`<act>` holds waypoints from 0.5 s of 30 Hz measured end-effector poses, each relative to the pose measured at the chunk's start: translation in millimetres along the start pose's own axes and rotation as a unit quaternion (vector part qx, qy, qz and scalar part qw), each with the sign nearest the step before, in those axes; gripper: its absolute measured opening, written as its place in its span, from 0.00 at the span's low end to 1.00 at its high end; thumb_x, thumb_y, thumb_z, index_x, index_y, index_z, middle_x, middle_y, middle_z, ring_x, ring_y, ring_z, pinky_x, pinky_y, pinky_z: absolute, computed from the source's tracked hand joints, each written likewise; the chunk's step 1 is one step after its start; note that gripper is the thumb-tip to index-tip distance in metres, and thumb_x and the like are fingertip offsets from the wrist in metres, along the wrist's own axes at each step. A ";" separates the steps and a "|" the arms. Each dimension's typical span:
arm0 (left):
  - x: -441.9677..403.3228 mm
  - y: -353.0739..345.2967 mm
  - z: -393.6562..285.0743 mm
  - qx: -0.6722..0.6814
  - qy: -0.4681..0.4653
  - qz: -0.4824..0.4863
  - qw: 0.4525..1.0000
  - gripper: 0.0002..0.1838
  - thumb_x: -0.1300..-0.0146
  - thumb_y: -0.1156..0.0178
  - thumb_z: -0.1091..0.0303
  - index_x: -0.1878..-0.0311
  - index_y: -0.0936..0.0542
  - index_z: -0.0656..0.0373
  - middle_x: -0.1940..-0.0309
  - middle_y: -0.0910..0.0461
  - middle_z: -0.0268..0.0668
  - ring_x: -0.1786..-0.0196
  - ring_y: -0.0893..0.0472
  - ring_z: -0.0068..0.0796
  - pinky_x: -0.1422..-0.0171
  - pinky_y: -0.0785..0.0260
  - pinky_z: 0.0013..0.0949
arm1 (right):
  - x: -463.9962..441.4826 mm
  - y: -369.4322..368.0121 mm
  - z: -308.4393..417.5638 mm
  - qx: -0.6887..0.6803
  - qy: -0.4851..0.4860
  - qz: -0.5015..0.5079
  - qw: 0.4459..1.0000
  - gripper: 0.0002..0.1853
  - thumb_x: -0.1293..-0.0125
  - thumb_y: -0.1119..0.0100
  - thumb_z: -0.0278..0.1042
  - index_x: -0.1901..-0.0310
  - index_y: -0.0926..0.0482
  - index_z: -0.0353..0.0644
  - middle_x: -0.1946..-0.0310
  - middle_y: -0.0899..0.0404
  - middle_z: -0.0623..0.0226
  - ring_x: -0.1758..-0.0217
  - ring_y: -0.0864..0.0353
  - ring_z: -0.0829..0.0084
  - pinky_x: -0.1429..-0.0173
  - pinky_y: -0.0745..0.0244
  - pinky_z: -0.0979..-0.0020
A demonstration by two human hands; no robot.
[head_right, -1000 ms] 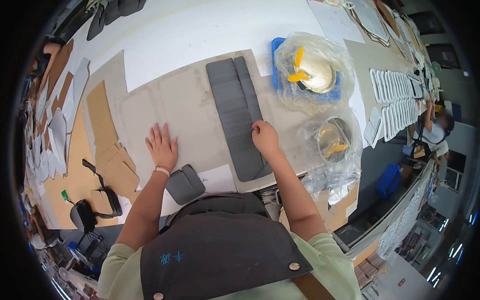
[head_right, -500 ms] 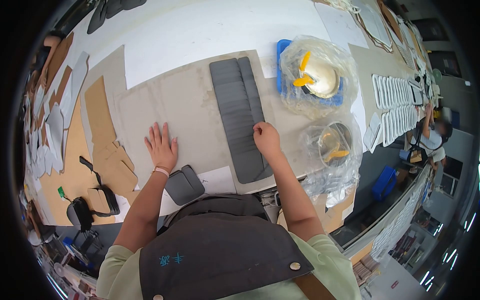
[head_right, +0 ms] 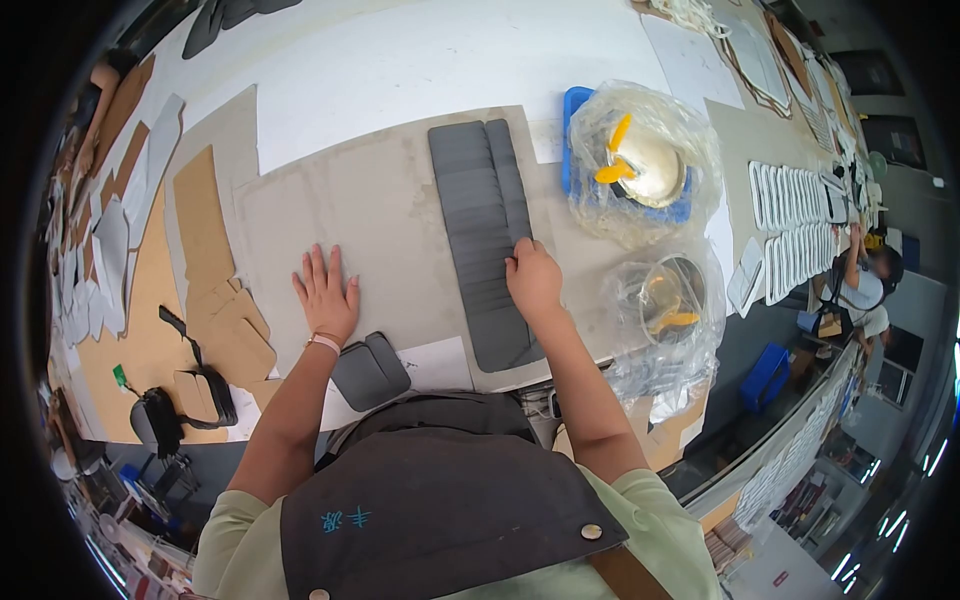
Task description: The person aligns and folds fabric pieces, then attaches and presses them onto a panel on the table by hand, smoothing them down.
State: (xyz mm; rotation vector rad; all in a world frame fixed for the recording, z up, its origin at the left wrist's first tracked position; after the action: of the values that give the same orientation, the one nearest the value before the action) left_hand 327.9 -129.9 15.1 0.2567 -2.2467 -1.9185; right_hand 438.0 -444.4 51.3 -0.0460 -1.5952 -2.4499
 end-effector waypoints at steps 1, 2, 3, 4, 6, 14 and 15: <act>0.0 -0.3 0.1 -0.001 0.000 0.000 1.000 0.31 0.33 0.53 0.53 0.28 0.41 0.50 0.26 0.51 0.46 0.25 0.52 0.49 0.25 0.66 0.60 | -0.6 0.2 0.6 0.003 -0.001 0.000 1.000 0.09 0.44 0.38 0.30 0.62 0.26 0.41 0.67 0.23 0.57 0.65 0.23 0.52 0.61 0.28 0.57; -0.1 -0.5 0.0 -0.001 0.000 -0.001 1.000 0.31 0.33 0.53 0.53 0.28 0.41 0.50 0.26 0.51 0.46 0.25 0.52 0.49 0.25 0.66 0.60 | -0.9 0.9 1.6 0.006 0.005 0.000 1.000 0.11 0.44 0.38 0.29 0.60 0.27 0.42 0.66 0.23 0.56 0.63 0.23 0.51 0.60 0.28 0.57; 0.0 -0.5 0.0 -0.002 -0.001 -0.002 1.000 0.31 0.33 0.53 0.53 0.28 0.41 0.50 0.26 0.51 0.46 0.25 0.52 0.49 0.25 0.66 0.59 | -1.0 3.6 4.3 0.010 0.010 0.000 1.000 0.12 0.44 0.38 0.29 0.58 0.27 0.42 0.64 0.23 0.56 0.62 0.22 0.51 0.59 0.27 0.57; 0.2 -0.4 -0.1 -0.003 -0.001 -0.003 1.000 0.31 0.33 0.53 0.53 0.28 0.41 0.50 0.26 0.51 0.46 0.25 0.52 0.49 0.25 0.66 0.59 | -1.4 5.9 6.6 0.014 0.016 0.000 1.000 0.14 0.44 0.39 0.28 0.56 0.27 0.42 0.62 0.23 0.55 0.60 0.22 0.50 0.58 0.27 0.57; 0.2 -0.5 -0.6 -0.004 -0.001 -0.004 1.000 0.31 0.33 0.53 0.53 0.28 0.41 0.50 0.26 0.50 0.46 0.25 0.52 0.49 0.25 0.66 0.59 | -3.5 8.5 9.2 0.018 0.015 0.018 1.000 0.16 0.44 0.39 0.28 0.53 0.28 0.42 0.60 0.23 0.55 0.58 0.22 0.50 0.57 0.26 0.57; -0.5 1.1 -0.3 -0.003 0.001 0.000 1.000 0.31 0.34 0.52 0.52 0.28 0.41 0.49 0.27 0.50 0.45 0.25 0.52 0.49 0.25 0.66 0.60 | -8.4 7.0 10.2 0.031 0.043 0.033 0.998 0.18 0.44 0.39 0.27 0.50 0.28 0.43 0.59 0.23 0.55 0.58 0.21 0.52 0.56 0.26 0.57; -0.4 1.0 -0.1 -0.002 0.001 0.000 1.000 0.31 0.34 0.52 0.52 0.28 0.41 0.49 0.27 0.50 0.45 0.25 0.52 0.49 0.25 0.66 0.60 | -8.9 6.4 9.4 0.035 0.052 0.027 0.998 0.18 0.44 0.39 0.27 0.50 0.28 0.44 0.60 0.24 0.56 0.59 0.21 0.53 0.57 0.25 0.58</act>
State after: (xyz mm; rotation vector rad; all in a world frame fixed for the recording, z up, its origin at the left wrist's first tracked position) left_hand 328.2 -129.8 16.1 0.2582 -2.2413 -1.9234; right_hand 447.1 -437.0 59.6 0.0490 -1.6127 -2.3131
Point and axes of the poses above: each hand's wrist, its own x-axis away from the middle knuckle, its own y-axis out of the back of the hand, z = x × y, the point moved 2 cm from there along -x, towards the middle knuckle
